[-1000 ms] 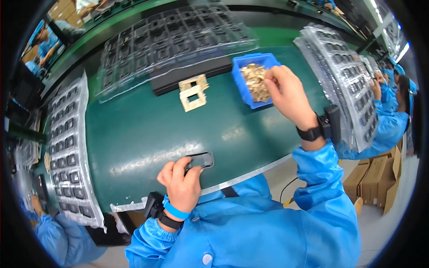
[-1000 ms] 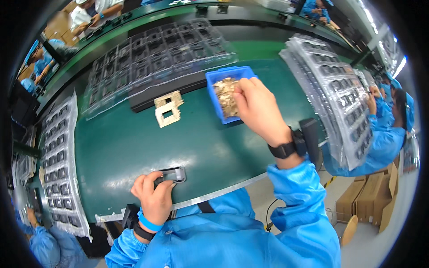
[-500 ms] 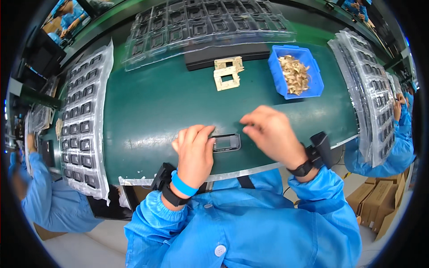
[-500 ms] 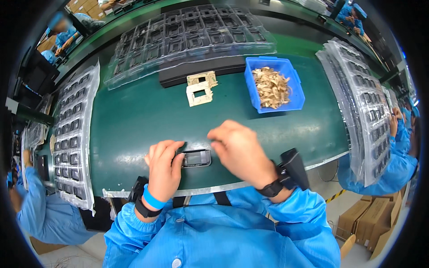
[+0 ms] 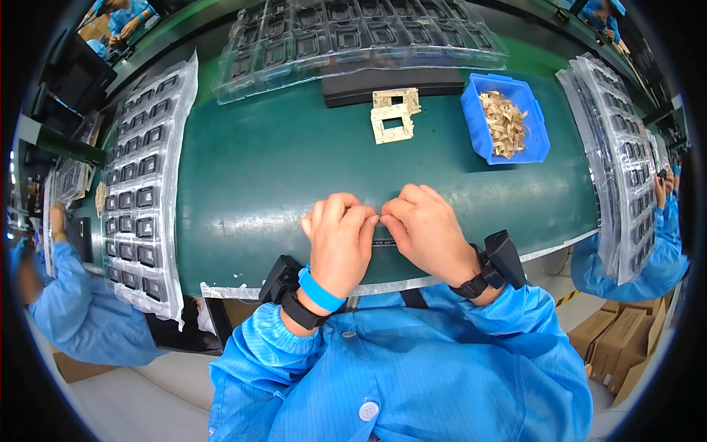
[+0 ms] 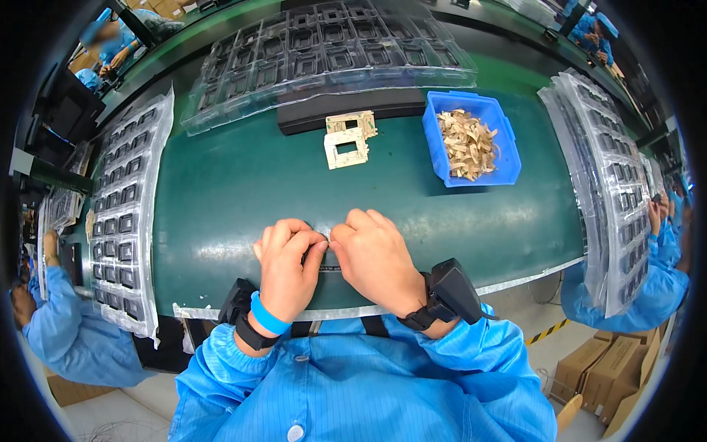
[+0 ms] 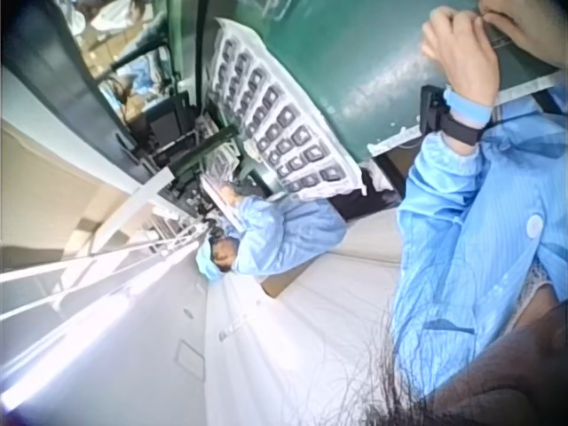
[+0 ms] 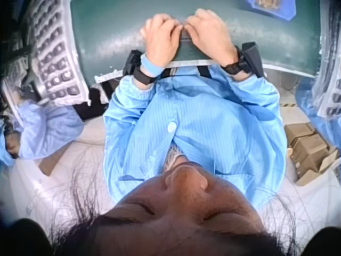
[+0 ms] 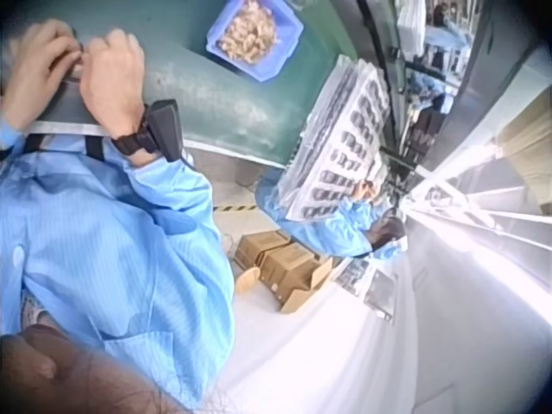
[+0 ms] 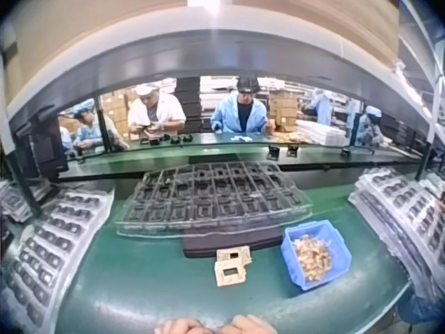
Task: Assembling small electronic components into a plastic housing on a factory production line.
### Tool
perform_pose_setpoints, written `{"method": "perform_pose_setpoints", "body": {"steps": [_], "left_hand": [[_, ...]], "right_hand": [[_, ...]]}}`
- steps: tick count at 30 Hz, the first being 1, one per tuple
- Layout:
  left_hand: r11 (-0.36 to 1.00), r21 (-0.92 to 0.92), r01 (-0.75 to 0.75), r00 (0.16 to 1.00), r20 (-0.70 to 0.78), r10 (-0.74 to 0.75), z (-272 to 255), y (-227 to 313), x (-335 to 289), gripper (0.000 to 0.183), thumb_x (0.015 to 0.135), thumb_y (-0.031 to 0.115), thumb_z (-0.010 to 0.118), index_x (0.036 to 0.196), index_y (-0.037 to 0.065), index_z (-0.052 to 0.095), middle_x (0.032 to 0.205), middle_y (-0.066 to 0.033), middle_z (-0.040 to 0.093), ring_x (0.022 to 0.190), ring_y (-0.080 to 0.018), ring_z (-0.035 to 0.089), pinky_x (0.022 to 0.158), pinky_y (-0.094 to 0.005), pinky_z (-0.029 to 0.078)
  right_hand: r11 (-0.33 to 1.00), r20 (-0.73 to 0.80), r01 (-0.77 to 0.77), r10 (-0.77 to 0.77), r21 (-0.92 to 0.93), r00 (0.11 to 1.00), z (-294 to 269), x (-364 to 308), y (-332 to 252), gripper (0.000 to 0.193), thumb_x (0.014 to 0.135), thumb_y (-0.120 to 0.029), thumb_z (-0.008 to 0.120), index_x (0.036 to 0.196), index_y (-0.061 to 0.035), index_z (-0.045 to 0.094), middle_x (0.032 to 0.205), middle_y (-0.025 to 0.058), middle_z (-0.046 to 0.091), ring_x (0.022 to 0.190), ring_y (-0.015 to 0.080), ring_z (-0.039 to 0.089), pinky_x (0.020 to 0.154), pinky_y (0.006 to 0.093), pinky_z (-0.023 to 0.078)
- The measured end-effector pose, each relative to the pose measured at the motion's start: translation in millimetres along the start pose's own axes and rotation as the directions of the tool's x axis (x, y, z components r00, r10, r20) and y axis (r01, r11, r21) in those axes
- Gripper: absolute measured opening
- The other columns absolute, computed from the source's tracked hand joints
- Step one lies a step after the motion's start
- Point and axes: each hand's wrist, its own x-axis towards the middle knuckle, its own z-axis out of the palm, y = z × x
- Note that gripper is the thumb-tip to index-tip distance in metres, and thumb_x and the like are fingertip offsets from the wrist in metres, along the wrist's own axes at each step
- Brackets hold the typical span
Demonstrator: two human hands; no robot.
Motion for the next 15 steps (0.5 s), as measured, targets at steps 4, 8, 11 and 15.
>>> {"method": "perform_pose_setpoints", "body": {"steps": [4,8,11,15], "left_hand": [[0.999,0.016,0.028,0.994,-0.104,-0.026,-8.9,7.4,-2.0,0.010,0.083,0.016,0.071,0.082,0.009,0.064,0.087,-0.0052,0.057,0.088,-0.0263,0.053,0.079,-0.0398,0.033],[0.996,0.089,0.012,0.998,0.055,-0.017,-15.7,14.8,-12.7,0.020,0.083,0.024,0.072,0.076,0.010,0.060,0.075,-0.0063,0.056,0.075,-0.0280,0.053,0.072,-0.0409,0.033],[0.998,0.066,0.013,0.999,0.050,-0.016,-11.0,12.9,-12.7,0.015,0.083,0.022,0.071,0.079,0.010,0.063,0.076,-0.0063,0.057,0.075,-0.0277,0.054,0.072,-0.0406,0.034],[0.993,0.121,-0.011,0.999,0.033,0.007,-8.9,7.5,-6.2,0.007,0.084,0.015,0.068,0.085,0.009,0.065,0.081,-0.0058,0.059,0.080,-0.0276,0.055,0.074,-0.0403,0.035]], "right_hand": [[0.989,-0.032,-0.132,0.135,0.072,0.990,-4.2,-3.3,-2.4,0.011,0.080,-0.008,0.067,0.091,-0.0045,0.066,0.077,0.0123,0.060,0.075,0.0329,0.061,0.068,0.0427,0.050],[0.919,0.012,-0.329,0.334,0.217,0.942,-5.5,-16.3,-10.4,0.035,0.081,-0.010,0.068,0.115,-0.0046,0.058,0.072,0.0126,0.064,0.067,0.0343,0.064,0.059,0.0450,0.049],[0.884,0.047,-0.384,0.386,0.268,0.921,-8.3,-20.6,-15.2,0.045,0.084,-0.011,0.067,0.126,-0.0056,0.052,0.070,0.0122,0.064,0.066,0.0349,0.064,0.058,0.0451,0.049],[0.882,0.084,-0.392,0.383,0.261,0.920,-15.4,-20.8,-11.8,0.037,0.084,-0.010,0.068,0.119,-0.0071,0.059,0.072,0.0116,0.063,0.066,0.0344,0.063,0.060,0.0438,0.050]]}}
